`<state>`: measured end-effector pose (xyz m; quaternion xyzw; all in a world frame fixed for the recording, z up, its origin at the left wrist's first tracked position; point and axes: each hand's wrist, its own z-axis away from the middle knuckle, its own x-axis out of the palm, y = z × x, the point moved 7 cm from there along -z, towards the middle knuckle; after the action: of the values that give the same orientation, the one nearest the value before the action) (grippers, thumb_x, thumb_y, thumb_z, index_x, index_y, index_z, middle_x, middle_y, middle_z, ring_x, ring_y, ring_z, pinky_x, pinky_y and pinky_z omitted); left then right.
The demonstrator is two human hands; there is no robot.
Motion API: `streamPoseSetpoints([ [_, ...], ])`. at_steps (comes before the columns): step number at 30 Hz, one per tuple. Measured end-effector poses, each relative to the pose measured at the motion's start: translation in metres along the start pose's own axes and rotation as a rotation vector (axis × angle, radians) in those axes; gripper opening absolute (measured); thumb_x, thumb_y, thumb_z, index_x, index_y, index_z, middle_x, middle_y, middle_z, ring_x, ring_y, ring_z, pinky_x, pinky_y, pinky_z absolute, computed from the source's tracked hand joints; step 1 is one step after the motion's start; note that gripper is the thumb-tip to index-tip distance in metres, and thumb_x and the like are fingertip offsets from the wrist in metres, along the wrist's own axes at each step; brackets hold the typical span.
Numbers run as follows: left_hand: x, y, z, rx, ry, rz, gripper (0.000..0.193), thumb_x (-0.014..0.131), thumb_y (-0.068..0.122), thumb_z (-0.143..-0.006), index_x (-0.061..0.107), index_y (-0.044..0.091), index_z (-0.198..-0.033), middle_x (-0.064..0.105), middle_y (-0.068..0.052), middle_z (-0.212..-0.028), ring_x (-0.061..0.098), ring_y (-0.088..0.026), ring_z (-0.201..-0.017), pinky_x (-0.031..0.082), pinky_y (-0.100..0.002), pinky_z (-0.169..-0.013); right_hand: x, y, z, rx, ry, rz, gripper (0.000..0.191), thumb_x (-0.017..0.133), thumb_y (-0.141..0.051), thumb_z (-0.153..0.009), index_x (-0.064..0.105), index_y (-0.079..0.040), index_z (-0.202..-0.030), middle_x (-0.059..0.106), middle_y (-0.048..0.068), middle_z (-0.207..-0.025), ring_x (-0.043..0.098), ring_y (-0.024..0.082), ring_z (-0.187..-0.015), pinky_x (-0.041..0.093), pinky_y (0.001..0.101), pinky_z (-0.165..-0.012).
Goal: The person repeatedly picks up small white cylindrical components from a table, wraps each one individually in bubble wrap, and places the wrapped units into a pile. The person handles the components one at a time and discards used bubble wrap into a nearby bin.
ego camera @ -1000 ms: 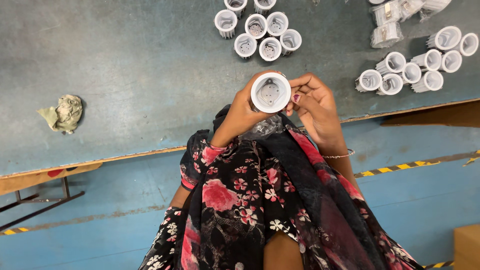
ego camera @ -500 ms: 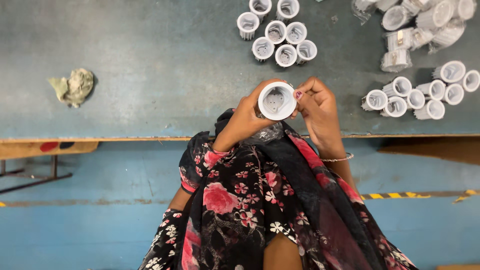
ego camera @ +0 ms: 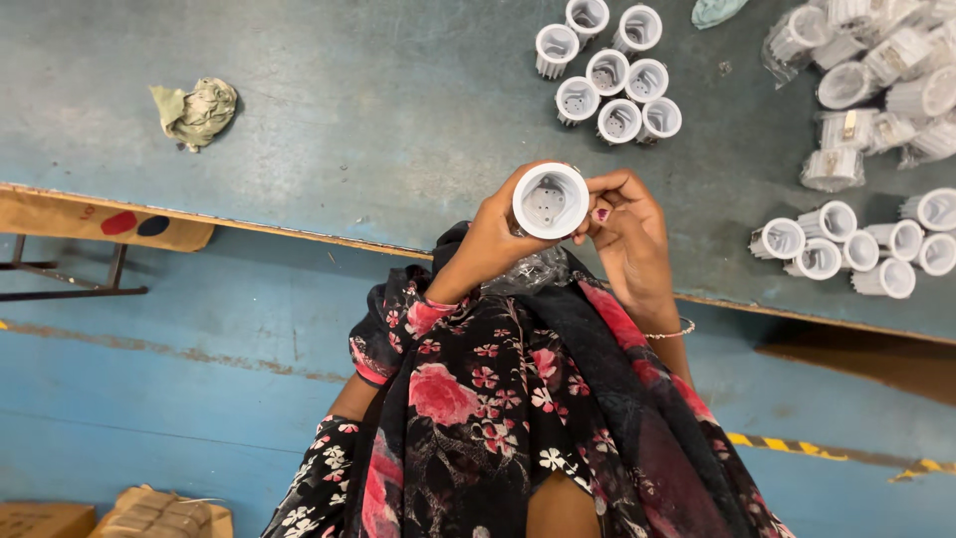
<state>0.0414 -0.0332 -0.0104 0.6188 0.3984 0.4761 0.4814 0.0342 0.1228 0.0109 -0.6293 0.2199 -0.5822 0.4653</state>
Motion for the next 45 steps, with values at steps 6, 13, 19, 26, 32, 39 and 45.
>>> streamPoseSetpoints([
  [6,0.017,-0.008,-0.009,-0.028,-0.056,0.013,0.067,0.083,0.001,-0.084,0.053,0.005,-0.144,0.065,-0.004,-0.133,0.062,-0.012,-0.124,0.05,-0.032,-0.109,-0.019,-0.003,0.012,-0.026,0.113,0.086,0.017,0.059,-0.008,-0.104,0.057,0.001,-0.118,0.065,0.007,-0.102,0.062,0.013,-0.087,0.051,0.0296,-0.077],
  [13,0.063,-0.01,-0.038,-0.133,-0.16,-0.157,0.068,0.08,-0.001,-0.082,0.053,0.012,-0.144,0.068,-0.003,-0.125,0.065,-0.008,-0.109,0.055,-0.026,-0.091,-0.057,-0.027,0.027,-0.207,0.327,0.571,0.019,0.065,-0.004,-0.102,0.057,0.003,-0.116,0.066,0.005,-0.106,0.064,0.009,-0.096,0.054,0.0241,-0.084],
  [19,0.113,-0.026,-0.069,-0.26,-0.366,-0.373,0.085,0.079,0.006,-0.078,0.04,0.02,-0.153,0.059,-0.002,-0.065,0.05,-0.008,-0.057,0.046,-0.024,-0.062,-0.127,-0.034,0.056,-0.206,0.562,0.409,0.014,0.062,-0.004,-0.102,0.059,0.002,-0.114,0.07,0.005,-0.098,0.067,0.007,-0.088,0.055,0.0211,-0.079],
  [26,0.149,-0.047,-0.118,-0.182,-0.293,-0.476,0.08,0.081,0.015,-0.088,0.039,0.017,-0.156,0.042,0.004,-0.052,0.033,-0.006,-0.052,0.03,-0.027,-0.05,-0.273,-0.067,0.105,-0.217,0.828,0.662,0.01,0.066,-0.001,-0.1,0.061,0.002,-0.108,0.065,0.003,-0.09,0.059,0.004,-0.08,0.047,0.0205,-0.068],
  [32,0.189,-0.053,-0.151,-0.235,-0.105,-0.475,0.069,0.076,0.012,-0.094,0.042,0.011,-0.154,0.034,0.007,-0.056,0.03,-0.004,-0.054,0.025,-0.026,-0.052,-0.48,-0.15,0.119,-0.284,1.055,1.173,0.007,0.065,0.007,-0.102,0.06,0.003,-0.101,0.061,0.008,-0.084,0.056,0.013,-0.074,0.047,0.0283,-0.068],
  [39,0.235,-0.052,-0.167,-0.309,-0.032,-0.61,0.066,0.075,0.012,-0.093,0.044,0.01,-0.151,0.033,0.007,-0.053,0.028,-0.005,-0.052,0.023,-0.024,-0.051,-0.619,-0.171,0.07,-0.284,0.86,1.443,0.012,0.076,0.005,-0.087,0.066,0.001,-0.093,0.069,0.017,-0.09,0.069,0.032,-0.077,0.052,0.0391,-0.07],
  [45,0.244,-0.056,-0.158,-0.342,0.088,-0.662,0.062,0.075,0.011,-0.095,0.047,0.009,-0.15,0.031,0.005,-0.056,0.027,-0.006,-0.055,0.023,-0.025,-0.053,-0.629,-0.159,0.051,-0.053,0.781,1.582,0.017,0.078,-0.001,-0.086,0.068,-0.005,-0.099,0.069,0.013,-0.096,0.062,0.035,-0.094,0.041,0.0475,-0.092],
])
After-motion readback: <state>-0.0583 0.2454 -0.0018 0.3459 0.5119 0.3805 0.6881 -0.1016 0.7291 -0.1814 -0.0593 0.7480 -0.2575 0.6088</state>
